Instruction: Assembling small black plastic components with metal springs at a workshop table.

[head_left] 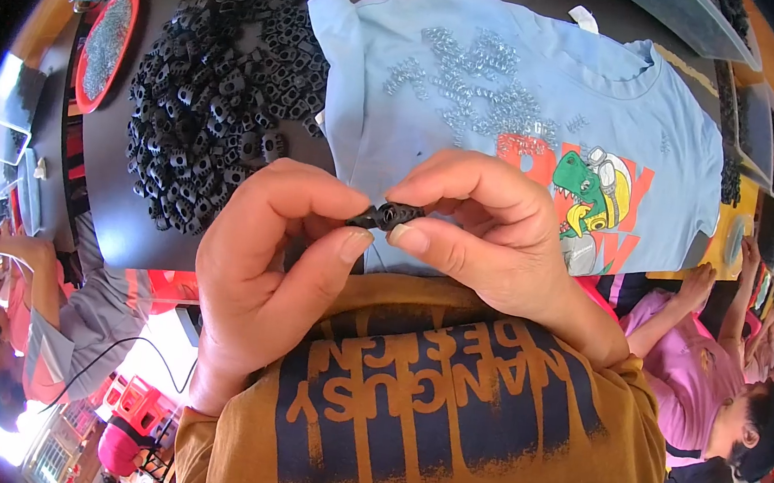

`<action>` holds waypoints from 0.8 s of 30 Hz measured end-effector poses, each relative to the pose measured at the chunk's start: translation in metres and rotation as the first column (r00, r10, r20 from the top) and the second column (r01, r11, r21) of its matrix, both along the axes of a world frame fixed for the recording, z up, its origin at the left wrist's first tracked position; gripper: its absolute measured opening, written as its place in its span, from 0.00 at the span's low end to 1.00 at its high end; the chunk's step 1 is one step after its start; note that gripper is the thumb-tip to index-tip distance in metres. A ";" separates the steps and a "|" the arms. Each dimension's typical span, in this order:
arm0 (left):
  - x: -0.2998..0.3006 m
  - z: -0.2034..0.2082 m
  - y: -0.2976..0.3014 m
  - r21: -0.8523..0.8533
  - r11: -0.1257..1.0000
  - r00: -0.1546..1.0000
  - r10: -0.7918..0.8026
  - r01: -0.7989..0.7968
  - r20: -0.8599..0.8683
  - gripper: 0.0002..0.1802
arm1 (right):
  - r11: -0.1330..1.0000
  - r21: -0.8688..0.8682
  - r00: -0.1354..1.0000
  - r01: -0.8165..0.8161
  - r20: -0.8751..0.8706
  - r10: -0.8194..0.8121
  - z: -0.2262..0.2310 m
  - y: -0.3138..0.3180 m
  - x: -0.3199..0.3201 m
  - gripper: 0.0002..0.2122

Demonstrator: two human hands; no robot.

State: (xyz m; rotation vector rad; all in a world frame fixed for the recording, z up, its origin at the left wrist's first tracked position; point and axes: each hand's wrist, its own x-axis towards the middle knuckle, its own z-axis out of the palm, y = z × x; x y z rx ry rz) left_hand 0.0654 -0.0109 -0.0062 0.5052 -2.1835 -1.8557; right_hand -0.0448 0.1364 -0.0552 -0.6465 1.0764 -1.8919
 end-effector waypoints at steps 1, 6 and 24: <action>0.000 0.000 -0.001 -0.038 0.999 0.999 -0.027 0.028 0.023 0.10 | 1.000 0.000 1.000 0.001 0.001 -0.001 -0.001 0.000 0.000 0.10; -0.005 -0.003 -0.005 -0.197 0.977 0.994 -0.096 0.086 -0.045 0.10 | 0.998 -0.011 0.997 0.065 -0.027 -0.065 -0.001 -0.002 0.004 0.06; -0.011 0.001 -0.004 -0.242 0.960 0.974 -0.092 0.142 0.205 0.09 | 0.981 0.080 0.972 0.176 -0.171 -0.160 -0.004 -0.006 0.005 0.04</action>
